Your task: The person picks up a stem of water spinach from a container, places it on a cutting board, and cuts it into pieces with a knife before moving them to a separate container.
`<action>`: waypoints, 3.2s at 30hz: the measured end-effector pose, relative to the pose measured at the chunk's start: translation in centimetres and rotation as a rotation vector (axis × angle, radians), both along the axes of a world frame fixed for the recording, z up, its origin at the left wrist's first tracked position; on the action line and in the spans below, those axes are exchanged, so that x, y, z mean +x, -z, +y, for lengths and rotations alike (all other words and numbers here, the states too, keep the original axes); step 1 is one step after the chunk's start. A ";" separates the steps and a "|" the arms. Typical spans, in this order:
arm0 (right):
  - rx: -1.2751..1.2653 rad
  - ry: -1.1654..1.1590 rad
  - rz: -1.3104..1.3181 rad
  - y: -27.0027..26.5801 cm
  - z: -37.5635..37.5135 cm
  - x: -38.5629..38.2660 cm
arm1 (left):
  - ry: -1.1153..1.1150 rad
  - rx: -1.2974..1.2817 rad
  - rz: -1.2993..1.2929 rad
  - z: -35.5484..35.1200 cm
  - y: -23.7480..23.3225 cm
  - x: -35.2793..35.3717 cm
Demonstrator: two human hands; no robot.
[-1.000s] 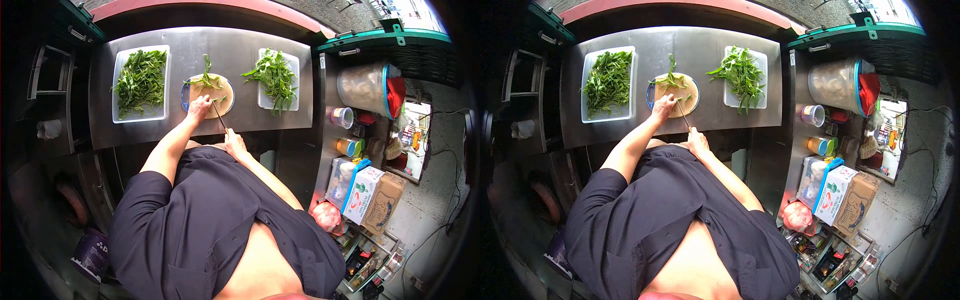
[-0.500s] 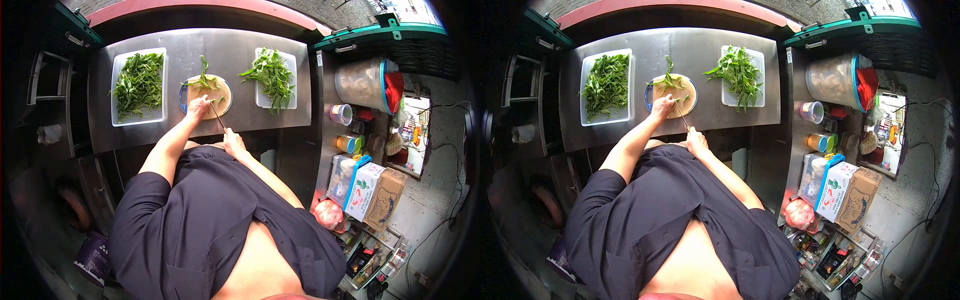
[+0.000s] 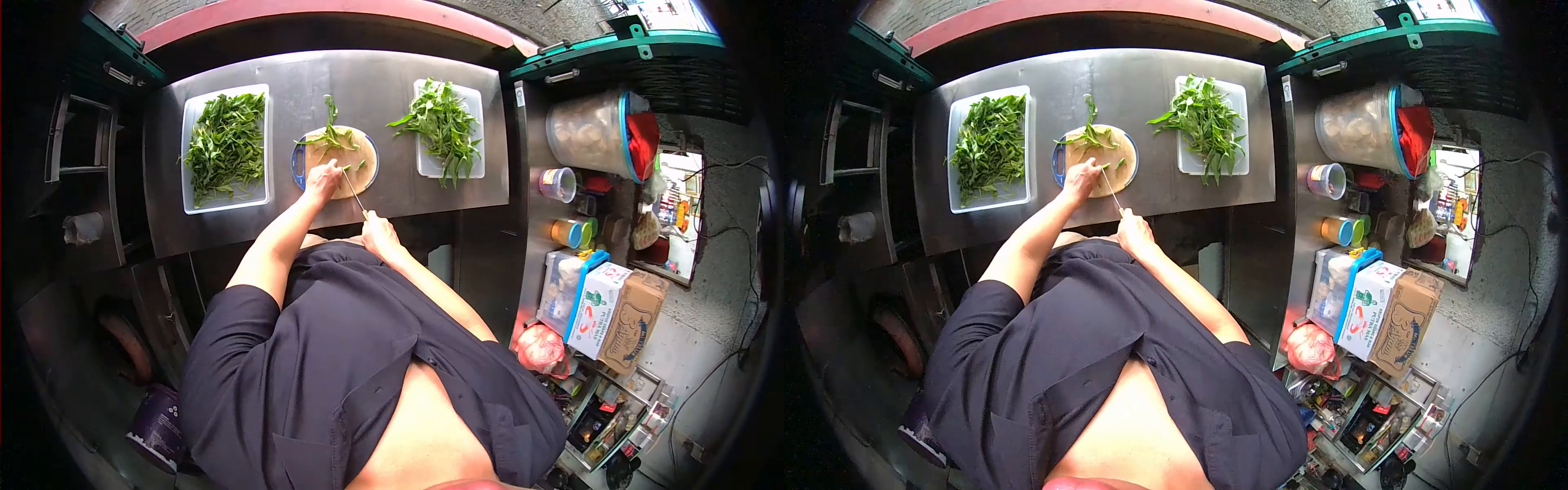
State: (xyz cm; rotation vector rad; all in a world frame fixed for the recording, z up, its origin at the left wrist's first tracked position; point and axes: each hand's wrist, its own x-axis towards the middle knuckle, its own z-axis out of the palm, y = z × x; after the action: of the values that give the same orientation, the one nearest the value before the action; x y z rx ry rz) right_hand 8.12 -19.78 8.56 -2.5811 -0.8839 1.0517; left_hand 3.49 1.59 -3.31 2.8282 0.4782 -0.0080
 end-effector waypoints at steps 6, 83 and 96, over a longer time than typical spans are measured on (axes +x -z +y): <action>-0.008 -0.020 0.006 0.2 0.1 0.5 | -0.044 -0.076 -0.042 0.0 -0.2 0.0; -0.063 -0.028 0.052 1.2 0.1 0.9 | -0.354 -0.175 -0.197 -0.2 -0.5 -1.3; 0.101 0.019 0.008 2.8 -2.2 1.9 | -0.367 -0.169 -0.247 0.1 -0.9 -1.6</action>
State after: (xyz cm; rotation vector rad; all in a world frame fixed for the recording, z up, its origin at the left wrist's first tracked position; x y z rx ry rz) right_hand 9.99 -21.94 5.75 -2.4961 -0.8847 0.9852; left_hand 1.87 1.73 -2.41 2.4929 0.8819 0.3504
